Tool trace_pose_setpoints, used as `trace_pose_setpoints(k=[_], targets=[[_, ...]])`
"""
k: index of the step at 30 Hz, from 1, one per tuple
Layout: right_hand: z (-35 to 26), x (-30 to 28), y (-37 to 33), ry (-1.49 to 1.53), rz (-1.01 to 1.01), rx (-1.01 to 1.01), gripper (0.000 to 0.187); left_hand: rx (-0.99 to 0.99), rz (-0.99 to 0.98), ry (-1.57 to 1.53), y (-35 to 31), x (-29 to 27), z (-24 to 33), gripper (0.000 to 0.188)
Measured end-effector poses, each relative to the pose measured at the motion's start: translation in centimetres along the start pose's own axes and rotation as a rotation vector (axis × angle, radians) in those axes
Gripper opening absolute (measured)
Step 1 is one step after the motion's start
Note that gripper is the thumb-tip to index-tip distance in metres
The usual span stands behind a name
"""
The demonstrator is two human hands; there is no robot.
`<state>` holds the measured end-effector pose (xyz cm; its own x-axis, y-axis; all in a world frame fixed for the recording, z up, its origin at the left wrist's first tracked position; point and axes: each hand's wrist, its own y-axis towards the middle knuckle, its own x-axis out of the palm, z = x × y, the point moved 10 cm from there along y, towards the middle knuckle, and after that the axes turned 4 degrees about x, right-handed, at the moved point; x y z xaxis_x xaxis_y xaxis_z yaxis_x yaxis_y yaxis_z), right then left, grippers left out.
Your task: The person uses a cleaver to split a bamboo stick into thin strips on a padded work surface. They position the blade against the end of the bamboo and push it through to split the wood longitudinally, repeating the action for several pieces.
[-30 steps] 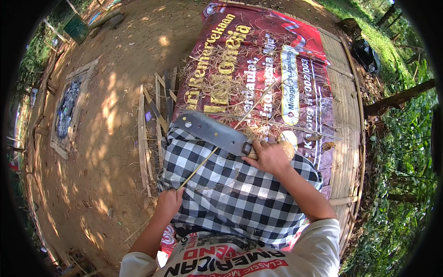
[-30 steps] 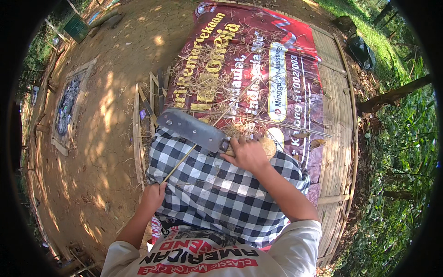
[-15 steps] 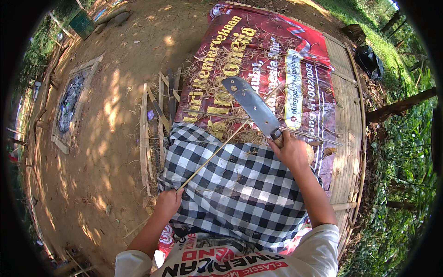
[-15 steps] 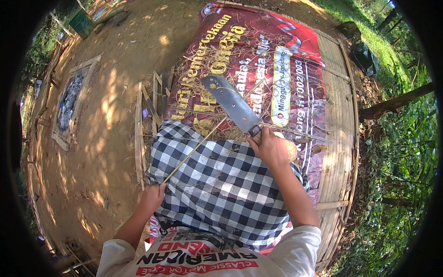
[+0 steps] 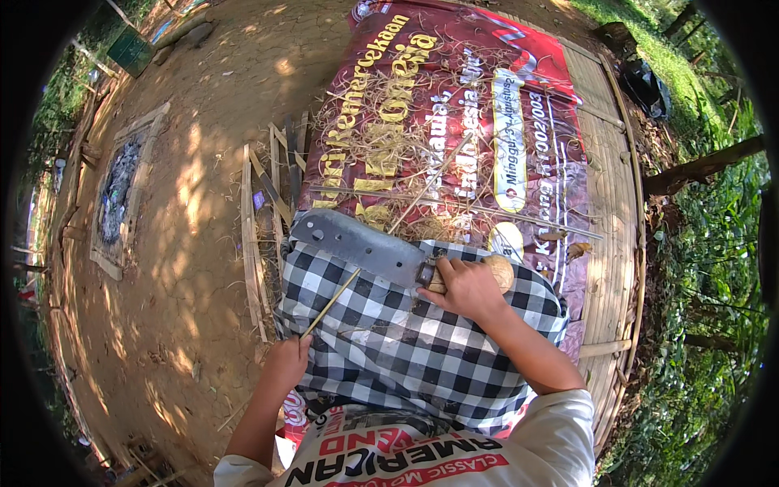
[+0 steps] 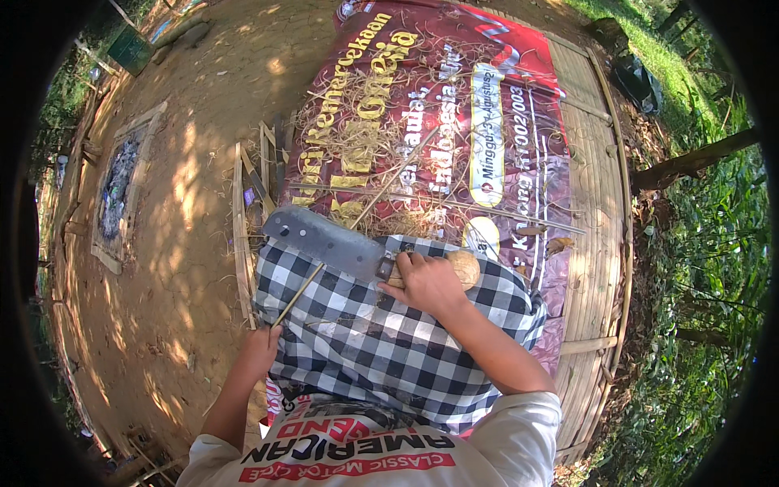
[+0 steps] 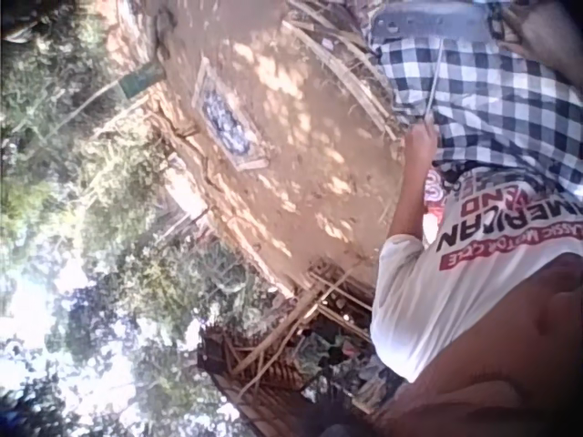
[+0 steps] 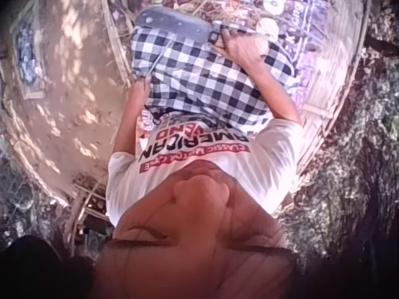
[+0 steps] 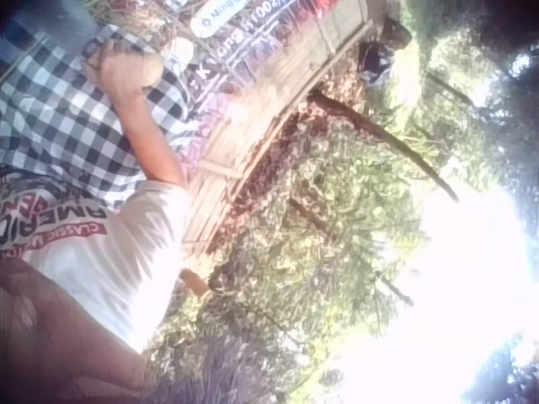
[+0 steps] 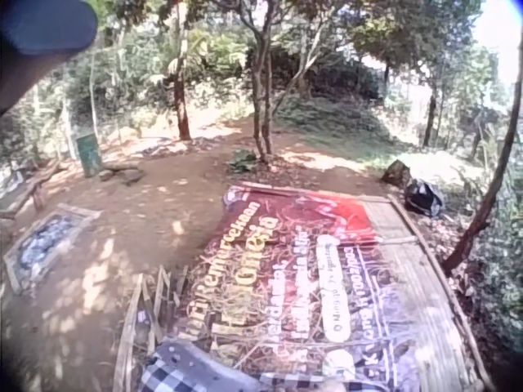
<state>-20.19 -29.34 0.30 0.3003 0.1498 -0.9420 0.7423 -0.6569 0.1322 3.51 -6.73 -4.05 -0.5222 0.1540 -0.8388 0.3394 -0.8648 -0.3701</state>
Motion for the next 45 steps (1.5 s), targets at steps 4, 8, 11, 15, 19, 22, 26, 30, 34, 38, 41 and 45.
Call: trace_pose_setpoints(k=[4,8,11,15,19,22,26,30,34,38,41,45], targets=[[-1.1,0.8,0.0,0.0,-0.064,-0.031,0.051,-0.042,-0.046,0.074,0.3,-0.5,2.1,0.031],[-2.3,2.1,-0.4,0.001,-0.113,-0.071,0.051,-0.11,-0.042,0.107,0.4,-0.3,2.5,0.027],[-2.7,2.0,-0.3,0.004,-0.106,-0.082,0.051,-0.125,0.01,0.144,0.6,-0.2,2.7,0.027],[-2.9,1.7,-0.4,-0.005,-0.048,-0.122,0.051,-0.125,0.174,0.12,0.6,-0.9,2.9,0.021],[-3.1,1.4,-0.4,-0.007,-0.032,-0.123,0.051,-0.177,0.168,0.075,1.3,-1.2,2.9,0.021],[-3.5,1.5,-0.5,-0.001,-0.053,-0.134,0.05,-0.053,0.253,0.073,0.4,-1.4,2.0,0.028],[-2.8,1.2,-0.2,0.0,-0.012,-0.107,0.05,-0.062,0.236,0.028,-1.1,-1.2,0.6,0.044],[-0.4,0.3,0.7,0.004,-0.012,0.069,0.05,-0.096,0.237,0.074,-2.4,0.0,-1.6,0.045],[2.2,-1.4,1.5,-0.022,0.065,0.234,0.051,-0.077,0.246,0.095,-1.9,1.1,-2.6,0.045],[1.3,-1.2,1.5,-0.007,0.035,0.263,0.05,-0.046,0.24,0.105,-1.2,1.0,-1.9,0.046],[-2.7,-0.4,1.5,0.015,-0.017,0.063,0.051,-0.01,0.271,0.083,-0.9,1.2,-1.9,0.047],[-3.9,0.1,1.9,-0.144,-0.041,-0.201,0.05,-0.017,0.284,0.05,-1.3,2.2,-3.5,0.048]])
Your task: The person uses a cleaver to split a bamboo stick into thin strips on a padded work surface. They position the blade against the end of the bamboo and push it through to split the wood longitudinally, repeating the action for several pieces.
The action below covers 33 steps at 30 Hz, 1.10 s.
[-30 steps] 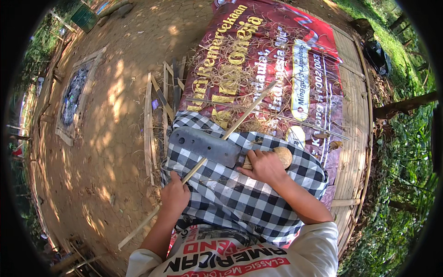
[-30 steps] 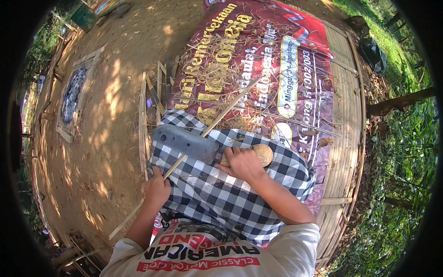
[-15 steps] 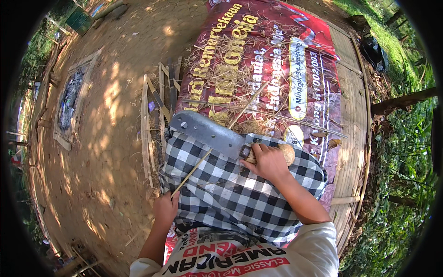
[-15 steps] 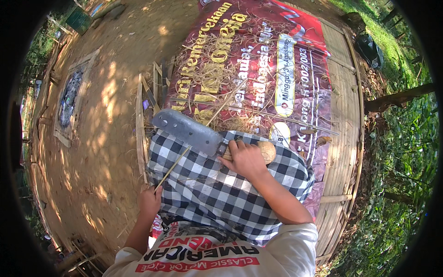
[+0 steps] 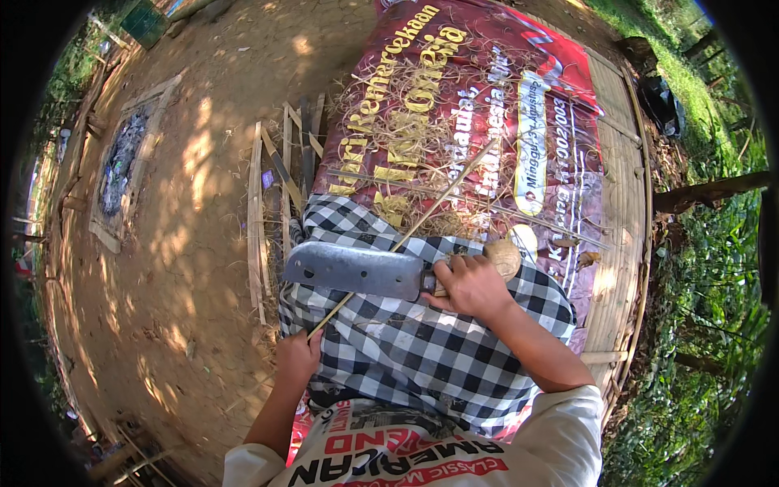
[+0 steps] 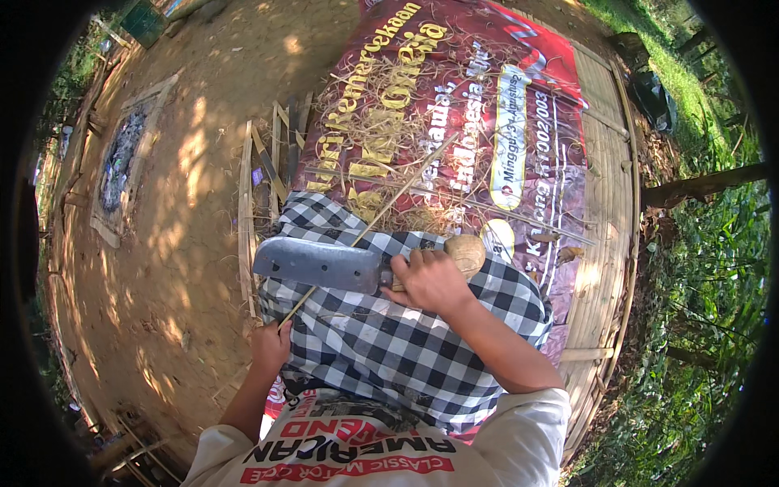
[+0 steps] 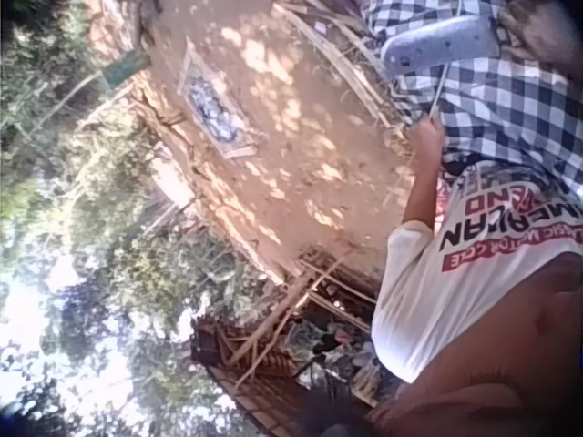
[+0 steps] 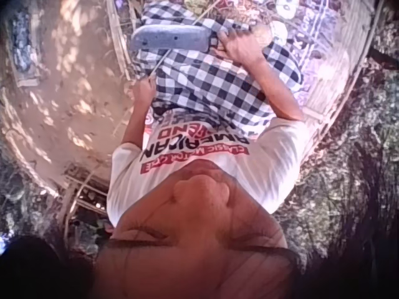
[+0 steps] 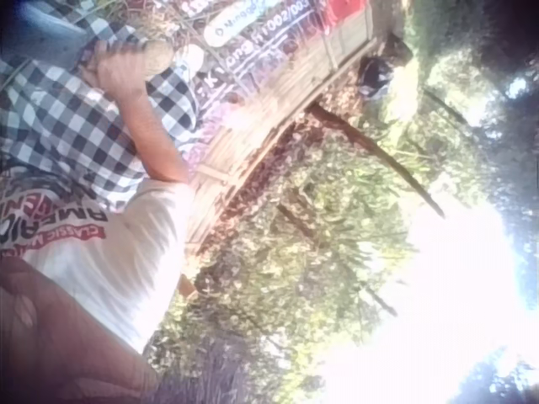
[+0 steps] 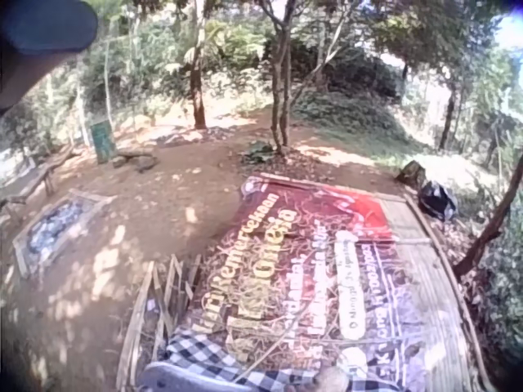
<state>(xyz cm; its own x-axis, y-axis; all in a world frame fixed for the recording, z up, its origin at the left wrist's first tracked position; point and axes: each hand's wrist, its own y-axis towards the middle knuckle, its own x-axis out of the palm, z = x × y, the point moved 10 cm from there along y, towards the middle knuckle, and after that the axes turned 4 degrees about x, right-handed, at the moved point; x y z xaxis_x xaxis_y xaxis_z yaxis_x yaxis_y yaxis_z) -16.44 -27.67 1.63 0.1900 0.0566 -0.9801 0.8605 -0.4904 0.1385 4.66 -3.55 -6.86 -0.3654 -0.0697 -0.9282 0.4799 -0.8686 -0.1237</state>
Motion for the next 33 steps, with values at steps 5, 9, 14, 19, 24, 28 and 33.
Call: trace_pose_setpoints(k=[5,9,14,19,24,28,33], targets=[[13.5,-3.1,-2.2,-0.091,0.009,0.469,0.049,0.047,-0.016,-0.001,1.7,-0.6,2.5,0.047],[10.1,-2.8,-1.8,0.028,-0.016,0.522,0.053,0.014,-0.033,-0.027,0.7,0.3,0.2,0.044],[-0.6,-2.4,0.4,-0.03,-0.049,0.063,0.054,0.024,0.0,-0.078,0.7,0.7,-0.1,0.044],[15.9,-6.7,-1.5,-0.25,0.05,0.498,0.056,0.017,-0.018,-0.069,0.2,1.0,-0.6,0.042],[21.6,-10.1,-5.4,-0.133,0.111,0.88,0.049,0.014,0.011,-0.176,0.8,0.6,-0.4,0.042],[16.2,-6.1,-5.1,-0.054,0.012,0.855,0.041,-0.016,-0.02,-0.161,0.5,1.0,-0.7,0.043],[13.9,-2.7,-4.5,0.117,0.091,0.92,0.04,-0.027,-0.047,-0.175,0.6,0.9,-0.7,0.044]])
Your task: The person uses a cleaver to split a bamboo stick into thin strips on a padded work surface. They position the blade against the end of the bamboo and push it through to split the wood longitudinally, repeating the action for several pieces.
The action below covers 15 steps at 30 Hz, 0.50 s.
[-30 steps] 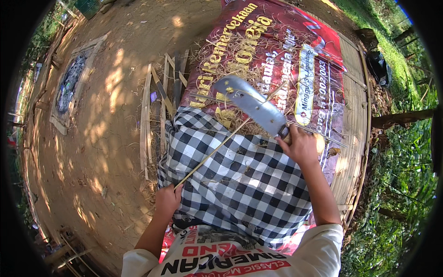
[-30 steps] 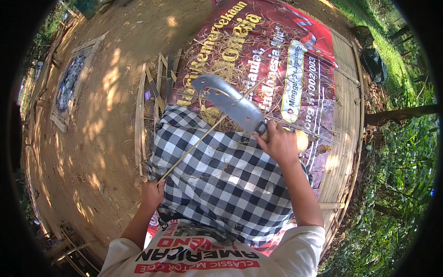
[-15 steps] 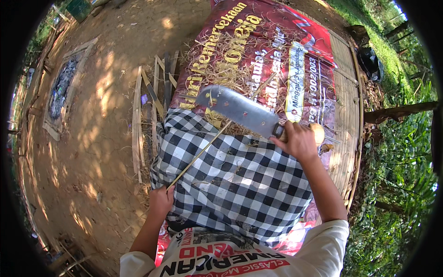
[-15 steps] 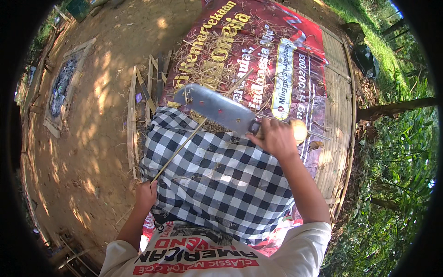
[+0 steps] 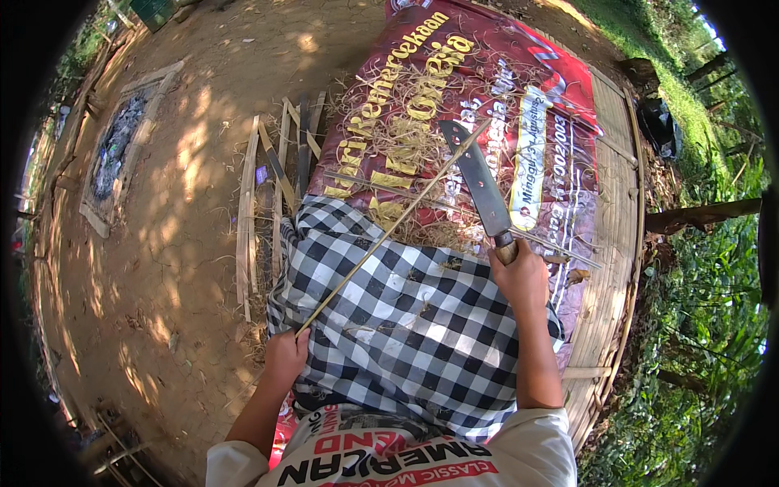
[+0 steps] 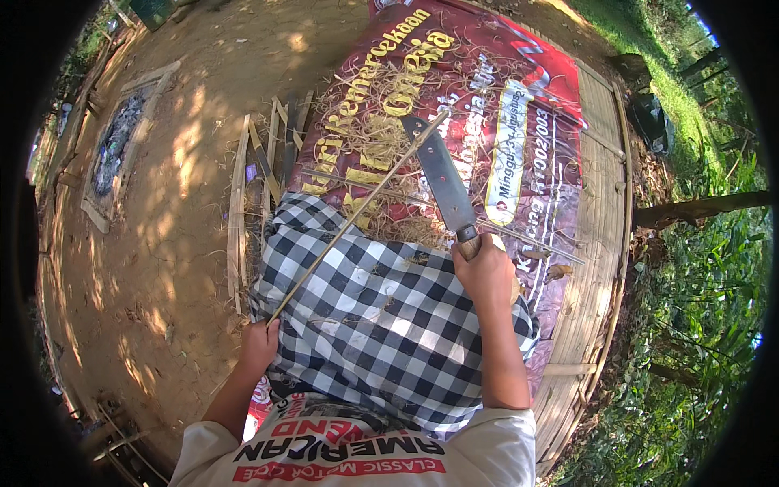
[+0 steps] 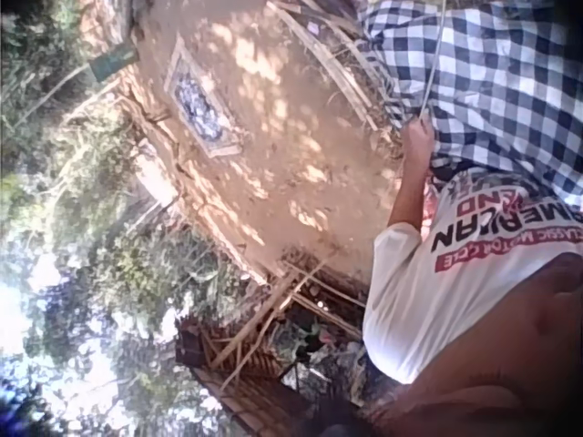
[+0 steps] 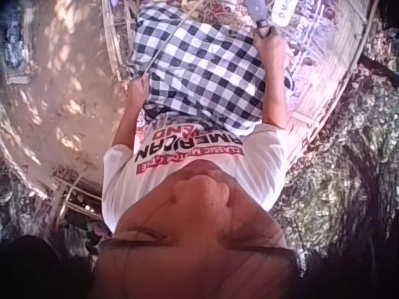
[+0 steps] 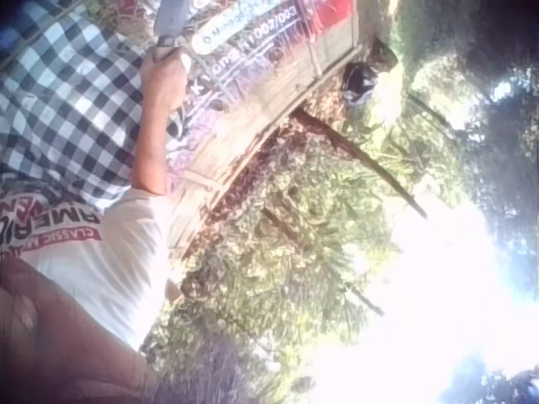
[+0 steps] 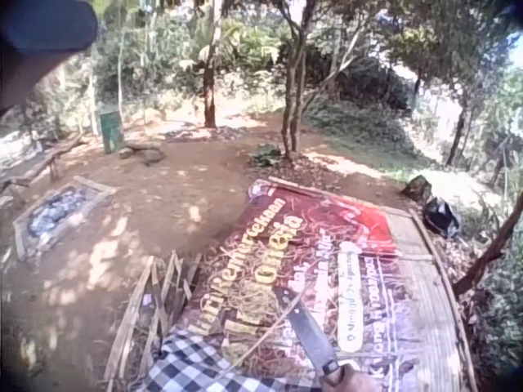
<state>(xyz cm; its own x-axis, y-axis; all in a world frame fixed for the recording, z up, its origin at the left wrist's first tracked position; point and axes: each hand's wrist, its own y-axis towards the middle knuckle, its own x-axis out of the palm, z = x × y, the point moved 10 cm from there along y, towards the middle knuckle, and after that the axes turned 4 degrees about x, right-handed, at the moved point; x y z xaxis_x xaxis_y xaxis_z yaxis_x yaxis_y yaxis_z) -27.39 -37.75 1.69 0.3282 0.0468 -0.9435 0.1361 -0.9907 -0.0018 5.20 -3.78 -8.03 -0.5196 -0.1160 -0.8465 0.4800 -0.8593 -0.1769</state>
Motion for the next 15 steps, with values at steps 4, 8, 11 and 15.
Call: trace_pose_setpoints(k=[4,8,11,15], targets=[[0.8,-0.1,0.9,0.094,-0.007,0.072,0.041,0.015,0.013,-0.021,0.1,-0.4,0.0,0.047],[2.0,-0.9,1.0,0.223,0.079,0.109,0.038,-0.034,-0.043,-0.058,0.3,0.0,-0.9,0.052],[2.5,-1.7,0.7,0.331,0.143,0.059,0.034,-0.042,-0.08,-0.067,0.7,-0.3,-0.6,0.056],[0.7,-2.1,-1.1,0.508,0.159,-0.101,0.031,-0.095,-0.168,-0.1,1.2,-0.4,-0.8,0.064]])
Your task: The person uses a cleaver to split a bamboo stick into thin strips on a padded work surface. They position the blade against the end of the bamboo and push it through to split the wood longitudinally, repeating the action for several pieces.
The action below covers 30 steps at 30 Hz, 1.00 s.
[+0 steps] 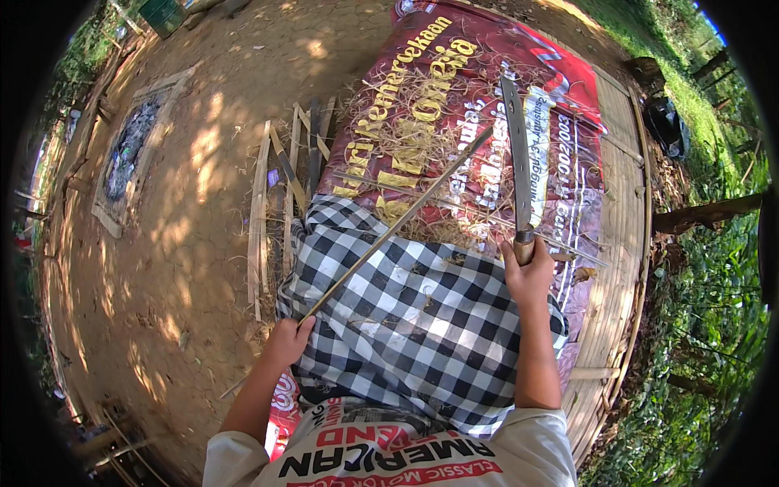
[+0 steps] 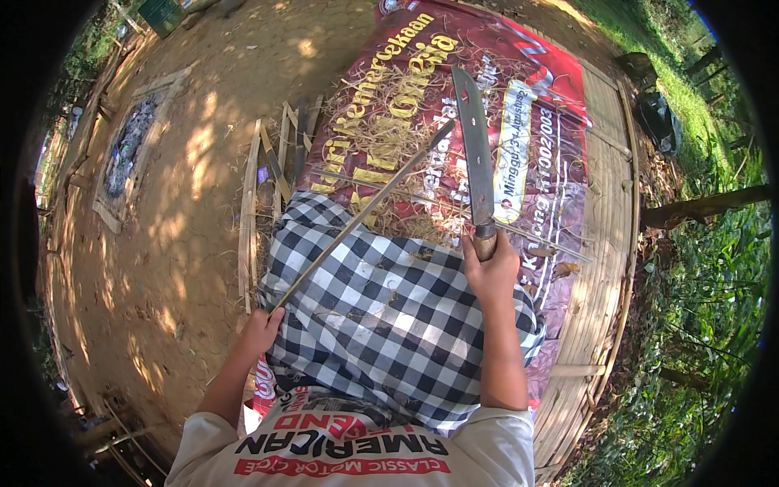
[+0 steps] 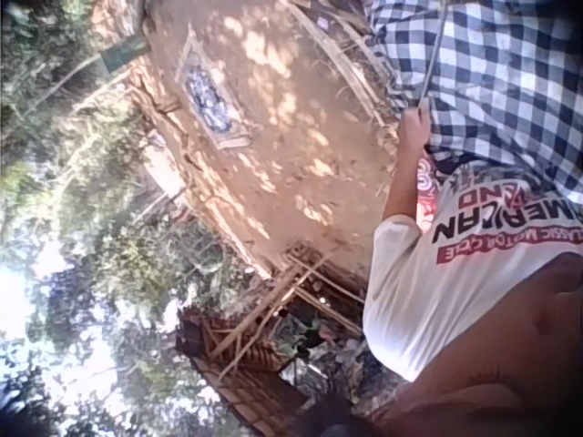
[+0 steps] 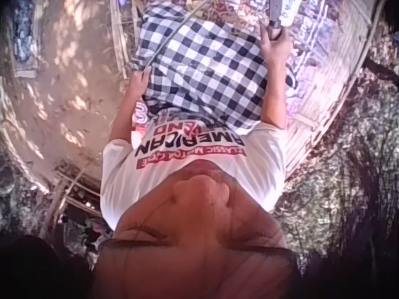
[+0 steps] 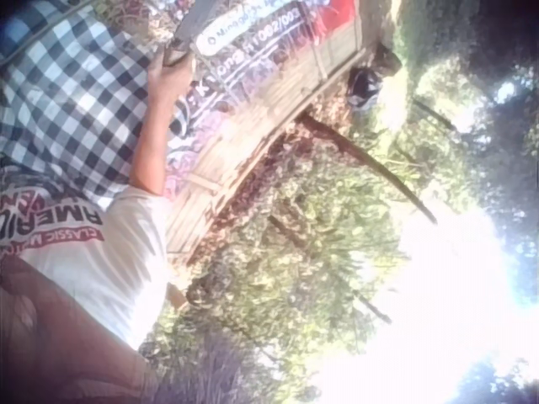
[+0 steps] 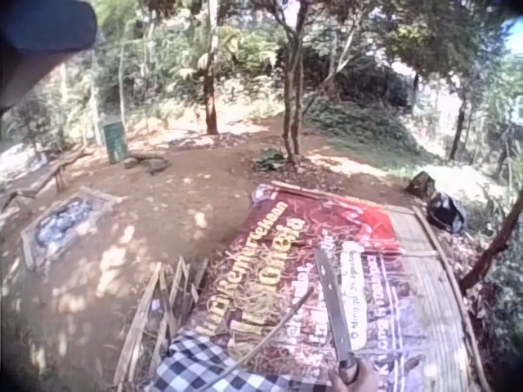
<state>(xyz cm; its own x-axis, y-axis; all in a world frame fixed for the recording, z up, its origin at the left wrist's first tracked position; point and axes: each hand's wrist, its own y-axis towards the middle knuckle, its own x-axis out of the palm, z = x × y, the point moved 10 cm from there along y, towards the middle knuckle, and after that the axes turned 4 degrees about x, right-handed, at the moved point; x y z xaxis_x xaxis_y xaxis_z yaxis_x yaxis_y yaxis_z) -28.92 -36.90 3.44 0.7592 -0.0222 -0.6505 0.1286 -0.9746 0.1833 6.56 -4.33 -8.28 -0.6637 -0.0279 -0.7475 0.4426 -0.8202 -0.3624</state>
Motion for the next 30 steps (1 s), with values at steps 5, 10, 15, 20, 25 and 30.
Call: trace_pose_setpoints(k=[5,10,15,20,25,30], targets=[[-3.9,3.9,-3.4,-0.075,-0.208,-0.164,0.038,-0.053,-0.013,0.01,0.0,-1.0,1.3,0.072],[-8.4,9.8,-8.5,-0.126,-0.45,-0.364,0.045,-0.124,-0.097,0.053,0.3,-1.1,2.4,0.074],[-11.5,13.9,-12.2,-0.216,-0.602,-0.56,0.049,-0.089,-0.034,0.092,0.4,-1.2,1.8,0.076],[-11.2,15.6,-12.8,-0.3,-0.662,-0.571,0.053,-0.141,-0.15,0.044,0.9,0.1,0.8,0.074],[-11.2,15.2,-11.7,-0.331,-0.669,-0.631,0.051,-0.087,-0.071,0.075,0.7,-0.5,2.3,0.072],[-8.5,13.4,-8.0,-0.405,-0.586,-0.572,0.051,-0.064,-0.044,0.045,0.6,-0.4,2.0,0.07]])
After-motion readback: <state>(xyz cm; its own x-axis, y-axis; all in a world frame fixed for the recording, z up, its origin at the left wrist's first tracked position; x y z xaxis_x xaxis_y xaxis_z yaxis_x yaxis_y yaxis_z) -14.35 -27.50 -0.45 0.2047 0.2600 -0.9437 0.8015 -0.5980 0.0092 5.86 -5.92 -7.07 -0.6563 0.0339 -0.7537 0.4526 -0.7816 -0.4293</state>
